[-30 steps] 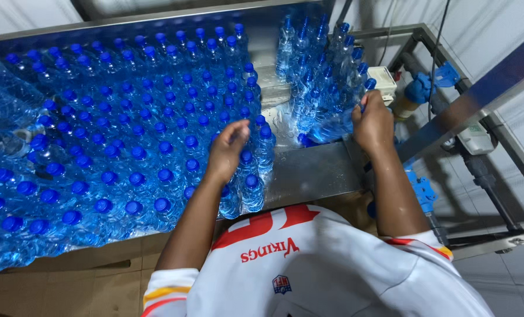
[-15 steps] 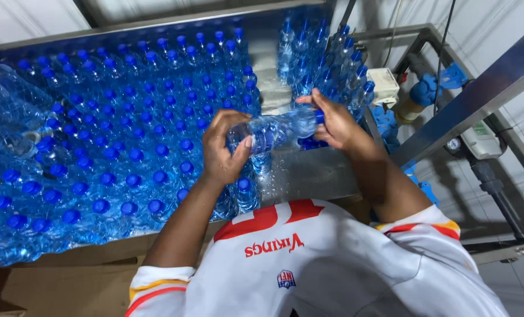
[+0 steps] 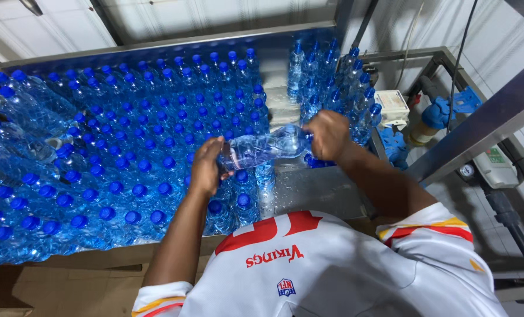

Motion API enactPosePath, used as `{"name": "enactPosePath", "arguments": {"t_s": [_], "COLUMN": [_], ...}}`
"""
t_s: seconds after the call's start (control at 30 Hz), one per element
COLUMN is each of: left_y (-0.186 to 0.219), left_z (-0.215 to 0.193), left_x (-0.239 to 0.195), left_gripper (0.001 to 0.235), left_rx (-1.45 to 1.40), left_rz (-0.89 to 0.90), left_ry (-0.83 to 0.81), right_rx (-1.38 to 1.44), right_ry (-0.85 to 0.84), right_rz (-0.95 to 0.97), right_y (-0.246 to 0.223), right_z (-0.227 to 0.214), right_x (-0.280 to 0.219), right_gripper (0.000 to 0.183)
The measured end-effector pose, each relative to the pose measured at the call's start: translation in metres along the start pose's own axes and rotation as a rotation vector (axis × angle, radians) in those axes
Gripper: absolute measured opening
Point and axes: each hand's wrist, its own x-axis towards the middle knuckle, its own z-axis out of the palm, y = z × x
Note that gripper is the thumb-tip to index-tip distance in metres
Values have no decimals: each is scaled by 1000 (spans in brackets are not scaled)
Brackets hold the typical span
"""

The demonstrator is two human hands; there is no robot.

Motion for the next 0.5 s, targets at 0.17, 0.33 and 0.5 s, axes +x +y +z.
{"name": "enactPosePath", "arguments": {"t_s": [0.17,0.33,0.5], "left_y": [17,-19,-21], "left_z": [6,-22,-2], "left_x": [-15,12,1], "left_gripper": [20,37,48], "left_rx": [701,-26,146], "left_rz": [747,-3,184], "left_ry": [270,86,208], "right_rx": [393,92,407], "right_ry": [-221,-47,-43], "right_rz": [946,219,835], "right_y": [-46,-8,-34], "right_z": [-3,19,-2], "right_x": [61,-48,36], "right_gripper": [16,41,31]}}
